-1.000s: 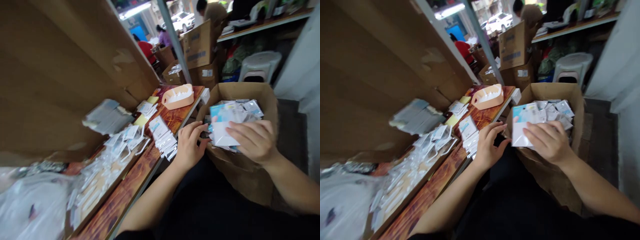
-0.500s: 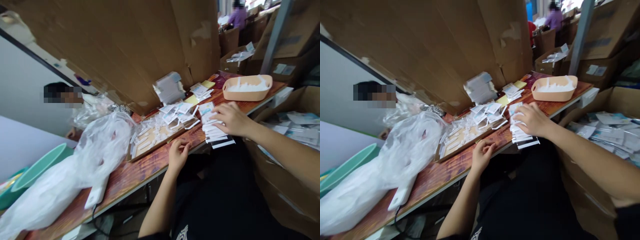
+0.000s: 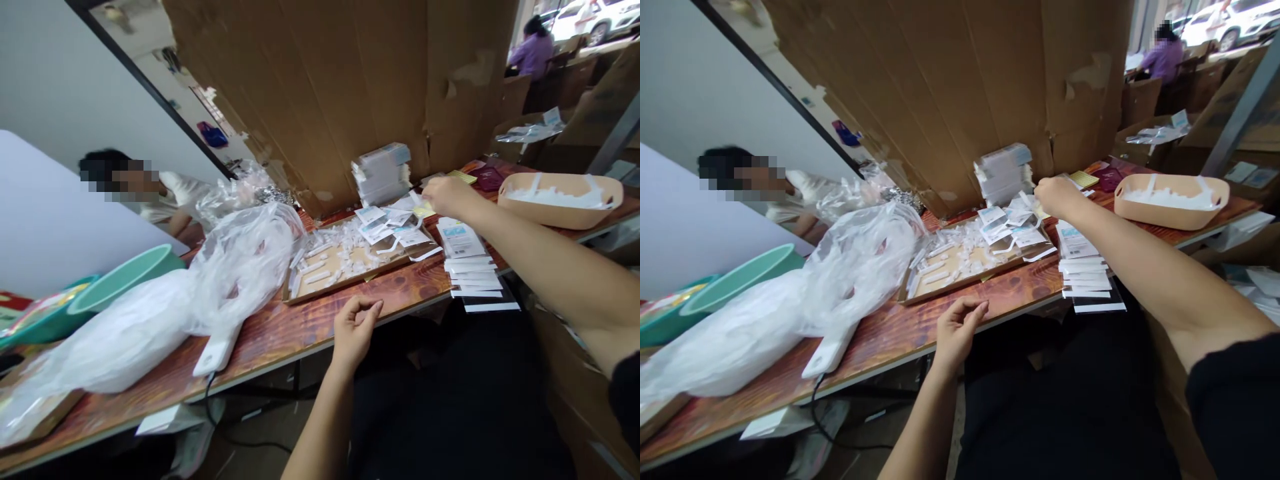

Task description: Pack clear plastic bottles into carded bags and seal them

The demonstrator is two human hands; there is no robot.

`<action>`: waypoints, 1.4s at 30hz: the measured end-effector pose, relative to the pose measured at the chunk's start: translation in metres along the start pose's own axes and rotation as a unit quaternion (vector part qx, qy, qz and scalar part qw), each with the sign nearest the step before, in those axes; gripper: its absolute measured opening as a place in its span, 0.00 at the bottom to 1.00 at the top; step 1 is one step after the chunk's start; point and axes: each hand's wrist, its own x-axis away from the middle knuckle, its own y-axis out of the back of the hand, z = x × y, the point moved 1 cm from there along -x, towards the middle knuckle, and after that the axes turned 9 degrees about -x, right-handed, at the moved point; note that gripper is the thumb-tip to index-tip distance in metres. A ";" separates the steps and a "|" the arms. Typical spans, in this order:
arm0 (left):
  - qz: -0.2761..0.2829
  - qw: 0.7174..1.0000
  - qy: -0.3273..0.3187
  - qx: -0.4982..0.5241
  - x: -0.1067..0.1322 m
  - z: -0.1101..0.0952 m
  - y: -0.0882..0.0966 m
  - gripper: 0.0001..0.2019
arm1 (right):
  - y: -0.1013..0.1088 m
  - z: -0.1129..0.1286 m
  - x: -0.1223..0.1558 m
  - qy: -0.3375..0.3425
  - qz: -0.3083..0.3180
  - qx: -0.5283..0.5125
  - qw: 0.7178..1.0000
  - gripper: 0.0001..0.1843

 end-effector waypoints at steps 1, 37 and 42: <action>-0.025 0.999 -0.029 0.000 -0.001 -0.005 0.002 0.12 | 0.015 0.002 0.004 0.002 -0.015 -0.004 1.000 0.12; 0.058 0.946 0.170 0.270 0.068 -0.046 -0.027 0.20 | -0.008 0.165 0.226 -0.200 -0.139 -0.582 0.776 0.17; 0.053 0.941 0.160 0.292 0.066 -0.047 -0.026 0.20 | -0.009 0.171 0.225 -0.193 -0.127 -0.628 0.743 0.21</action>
